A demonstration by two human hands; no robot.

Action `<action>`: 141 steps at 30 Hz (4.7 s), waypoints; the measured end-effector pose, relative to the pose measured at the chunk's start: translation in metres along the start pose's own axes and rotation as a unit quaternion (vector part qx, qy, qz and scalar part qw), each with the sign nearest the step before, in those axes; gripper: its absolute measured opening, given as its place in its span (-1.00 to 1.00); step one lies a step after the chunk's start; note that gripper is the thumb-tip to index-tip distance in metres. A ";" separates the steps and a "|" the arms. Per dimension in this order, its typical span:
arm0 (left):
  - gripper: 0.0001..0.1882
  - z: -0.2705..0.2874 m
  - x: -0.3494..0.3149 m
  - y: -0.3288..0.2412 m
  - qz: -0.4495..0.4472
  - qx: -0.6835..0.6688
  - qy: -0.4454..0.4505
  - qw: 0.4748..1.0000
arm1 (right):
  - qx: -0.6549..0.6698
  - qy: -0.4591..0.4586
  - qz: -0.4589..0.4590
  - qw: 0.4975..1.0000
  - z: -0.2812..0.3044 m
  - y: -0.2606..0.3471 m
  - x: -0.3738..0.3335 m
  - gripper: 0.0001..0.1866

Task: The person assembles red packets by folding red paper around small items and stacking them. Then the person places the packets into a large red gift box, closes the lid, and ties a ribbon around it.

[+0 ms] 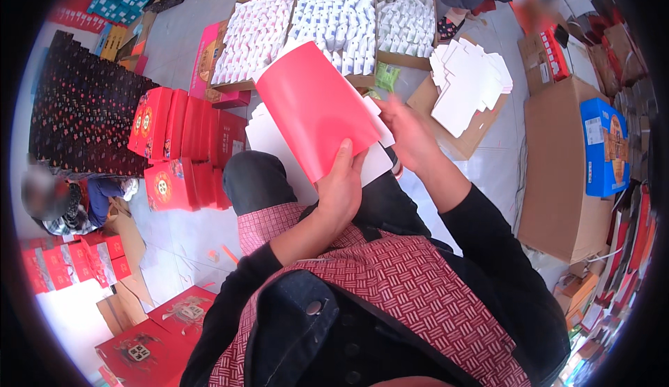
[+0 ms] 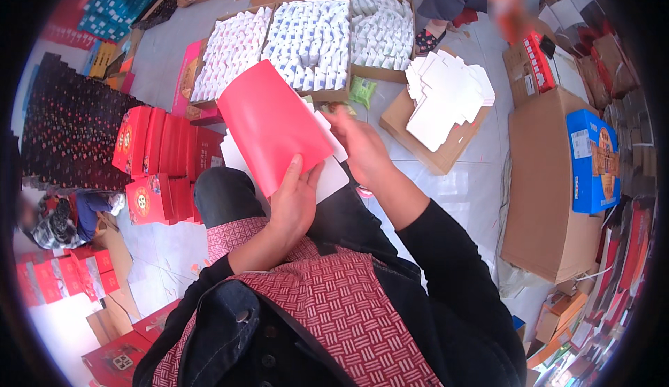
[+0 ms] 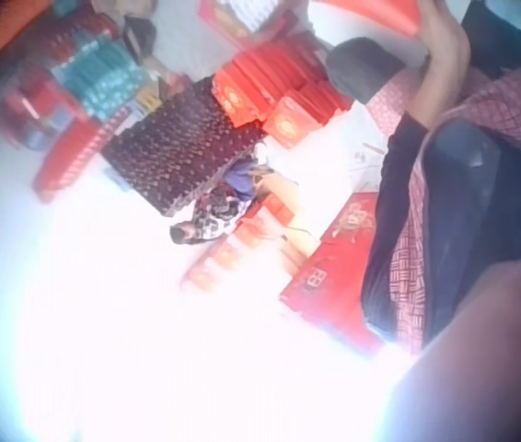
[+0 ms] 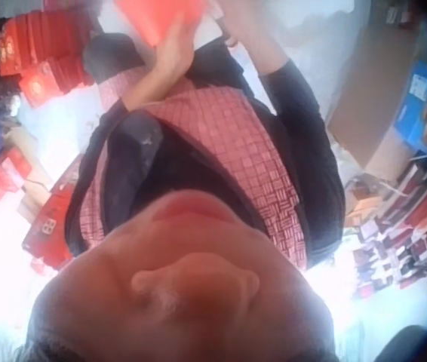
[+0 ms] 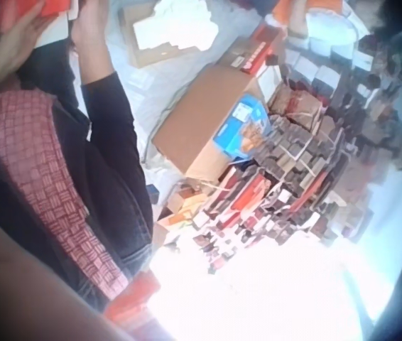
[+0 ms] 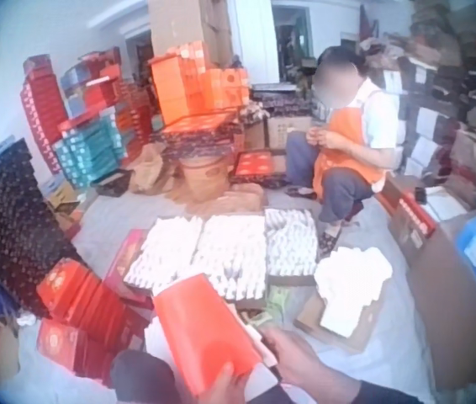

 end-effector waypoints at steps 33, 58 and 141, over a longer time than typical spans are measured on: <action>-0.66 0.003 0.005 0.010 0.034 -0.037 0.066 0.997 | -0.259 -0.022 0.176 0.949 -0.022 -0.011 -0.001 -0.57; -0.65 -0.004 -0.048 0.027 0.312 -0.017 0.149 0.938 | -0.179 0.185 -0.021 0.966 -0.045 0.004 0.035 -0.35; -0.71 -0.031 0.024 -0.130 -0.192 0.263 0.240 0.915 | -0.673 0.388 0.199 0.597 -0.152 0.077 0.026 -0.76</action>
Point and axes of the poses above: each hand's wrist, its own x-axis towards the middle knuckle, its own z-axis out of the back of the hand, y = z × x, the point moved 8 cm from there along x, towards the middle knuckle, and after that the axes turned 2 degrees about -x, right-handed, at the moved point
